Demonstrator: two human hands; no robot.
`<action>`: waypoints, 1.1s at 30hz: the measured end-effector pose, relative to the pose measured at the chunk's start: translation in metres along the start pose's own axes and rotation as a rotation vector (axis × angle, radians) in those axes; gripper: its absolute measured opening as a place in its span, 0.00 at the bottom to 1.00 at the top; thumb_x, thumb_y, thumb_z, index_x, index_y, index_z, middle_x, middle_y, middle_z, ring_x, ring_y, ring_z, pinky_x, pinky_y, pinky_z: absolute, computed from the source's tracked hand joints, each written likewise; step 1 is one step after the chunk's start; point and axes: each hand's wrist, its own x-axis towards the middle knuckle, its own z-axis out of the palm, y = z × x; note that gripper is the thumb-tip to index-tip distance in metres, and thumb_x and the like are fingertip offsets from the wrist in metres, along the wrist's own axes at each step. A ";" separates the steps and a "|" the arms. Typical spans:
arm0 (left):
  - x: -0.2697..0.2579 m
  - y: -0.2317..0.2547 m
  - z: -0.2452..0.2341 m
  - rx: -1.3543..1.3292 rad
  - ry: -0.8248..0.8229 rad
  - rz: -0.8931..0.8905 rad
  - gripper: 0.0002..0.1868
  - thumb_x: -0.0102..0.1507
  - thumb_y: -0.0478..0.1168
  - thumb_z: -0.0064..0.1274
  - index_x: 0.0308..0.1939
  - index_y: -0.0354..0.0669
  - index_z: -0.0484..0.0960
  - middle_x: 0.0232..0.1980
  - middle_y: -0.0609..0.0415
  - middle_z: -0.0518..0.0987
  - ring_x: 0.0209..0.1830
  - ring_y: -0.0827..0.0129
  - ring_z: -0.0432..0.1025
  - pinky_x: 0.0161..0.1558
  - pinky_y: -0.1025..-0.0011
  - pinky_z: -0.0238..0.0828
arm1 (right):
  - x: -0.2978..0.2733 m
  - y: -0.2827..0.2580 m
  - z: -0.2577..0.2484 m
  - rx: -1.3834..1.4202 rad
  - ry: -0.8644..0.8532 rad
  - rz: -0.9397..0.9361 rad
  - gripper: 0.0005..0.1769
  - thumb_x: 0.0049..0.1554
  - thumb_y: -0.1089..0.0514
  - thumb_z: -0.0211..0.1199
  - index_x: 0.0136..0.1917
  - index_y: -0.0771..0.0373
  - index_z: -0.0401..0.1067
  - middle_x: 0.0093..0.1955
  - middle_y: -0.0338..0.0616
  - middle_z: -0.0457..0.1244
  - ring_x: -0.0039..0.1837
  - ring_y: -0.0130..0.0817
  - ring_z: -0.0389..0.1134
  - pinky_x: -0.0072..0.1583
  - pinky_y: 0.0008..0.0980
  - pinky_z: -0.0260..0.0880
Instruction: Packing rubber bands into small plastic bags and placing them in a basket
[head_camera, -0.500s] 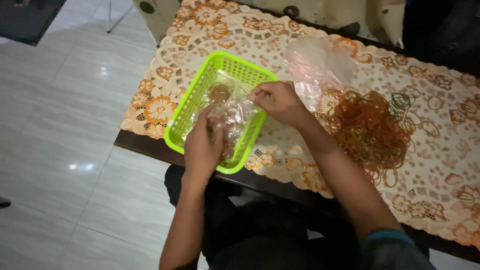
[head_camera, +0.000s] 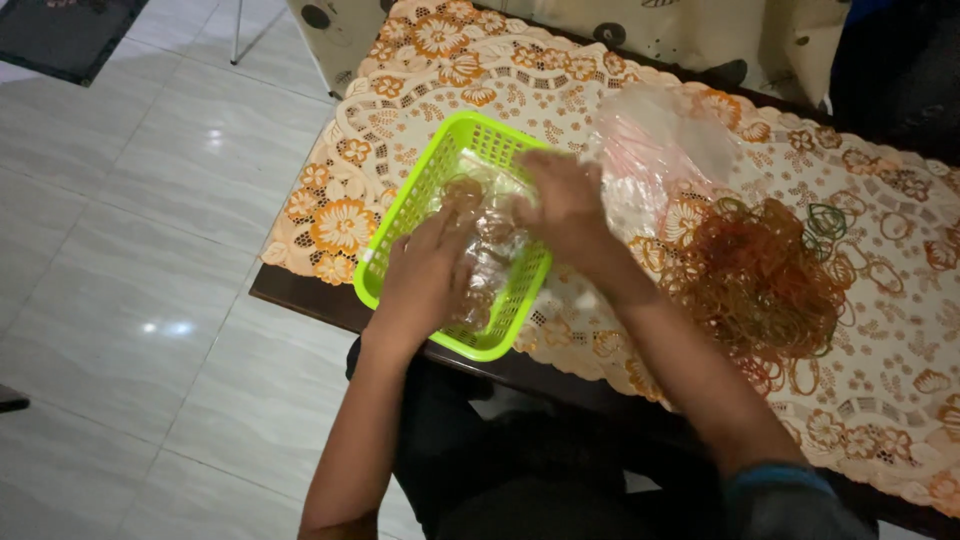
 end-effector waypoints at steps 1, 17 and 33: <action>0.005 -0.003 -0.001 0.000 0.003 0.001 0.28 0.67 0.39 0.46 0.72 0.47 0.70 0.77 0.38 0.61 0.76 0.45 0.56 0.69 0.39 0.50 | -0.005 -0.001 0.007 -0.001 0.002 -0.001 0.28 0.61 0.50 0.61 0.74 0.51 0.66 0.73 0.47 0.61 0.76 0.47 0.58 0.74 0.54 0.44; 0.046 -0.051 0.054 0.263 -0.176 0.031 0.30 0.65 0.49 0.47 0.73 0.55 0.68 0.75 0.46 0.64 0.78 0.50 0.55 0.72 0.39 0.49 | -0.019 -0.004 0.024 -0.137 -0.377 -0.213 0.33 0.62 0.35 0.55 0.74 0.52 0.63 0.77 0.57 0.56 0.80 0.53 0.54 0.78 0.60 0.35; 0.063 -0.048 0.053 0.323 -0.185 0.049 0.26 0.64 0.52 0.48 0.67 0.61 0.75 0.74 0.49 0.67 0.77 0.52 0.58 0.70 0.40 0.53 | -0.010 0.004 0.031 -0.141 -0.360 -0.289 0.33 0.61 0.36 0.54 0.73 0.56 0.66 0.76 0.55 0.58 0.79 0.50 0.57 0.78 0.61 0.37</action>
